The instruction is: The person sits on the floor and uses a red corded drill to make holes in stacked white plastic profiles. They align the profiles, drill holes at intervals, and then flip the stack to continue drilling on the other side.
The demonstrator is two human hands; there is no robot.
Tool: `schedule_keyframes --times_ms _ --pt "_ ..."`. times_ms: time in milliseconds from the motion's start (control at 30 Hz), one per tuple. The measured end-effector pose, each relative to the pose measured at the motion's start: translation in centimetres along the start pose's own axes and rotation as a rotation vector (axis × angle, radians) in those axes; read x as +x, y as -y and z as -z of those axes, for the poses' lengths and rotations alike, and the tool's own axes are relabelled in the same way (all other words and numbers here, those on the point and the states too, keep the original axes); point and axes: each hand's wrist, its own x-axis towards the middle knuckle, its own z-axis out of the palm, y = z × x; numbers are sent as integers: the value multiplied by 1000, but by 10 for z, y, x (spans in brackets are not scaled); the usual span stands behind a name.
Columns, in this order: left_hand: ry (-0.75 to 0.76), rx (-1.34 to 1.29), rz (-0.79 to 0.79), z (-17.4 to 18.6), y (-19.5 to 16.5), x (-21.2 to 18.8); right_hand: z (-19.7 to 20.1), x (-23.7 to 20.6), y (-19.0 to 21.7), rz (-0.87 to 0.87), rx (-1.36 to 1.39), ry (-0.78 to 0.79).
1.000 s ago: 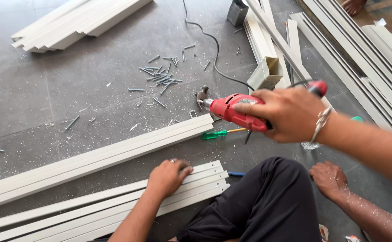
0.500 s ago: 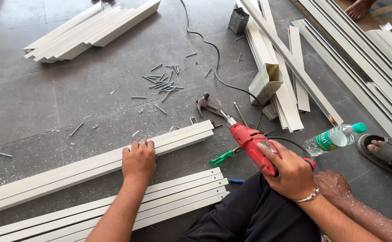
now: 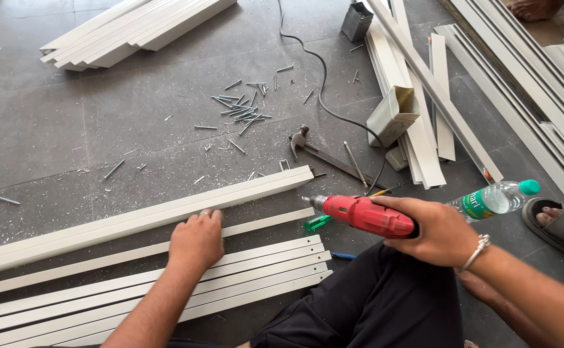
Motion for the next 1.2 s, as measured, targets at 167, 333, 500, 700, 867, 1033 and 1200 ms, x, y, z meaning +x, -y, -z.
schedule_keyframes --times_ms 167,333,500,700,867,1033,1200 --pt "-56 -189 -81 -10 -39 20 30 18 22 -27 -67 193" --pt "-179 -379 -126 -21 -86 46 44 37 42 -141 -158 306" --pt "-248 -374 -87 -28 -93 50 52 53 46 -138 -188 368" --pt "-278 -364 -93 -29 -92 48 54 62 41 -172 -168 413" --pt "-246 -345 -84 -28 -92 48 51 63 38 -186 -150 418" --pt "-196 -316 -66 -28 -94 49 51 65 37 -235 -166 452" --pt "-201 -298 -70 -28 -95 49 48 64 34 -224 -138 437"
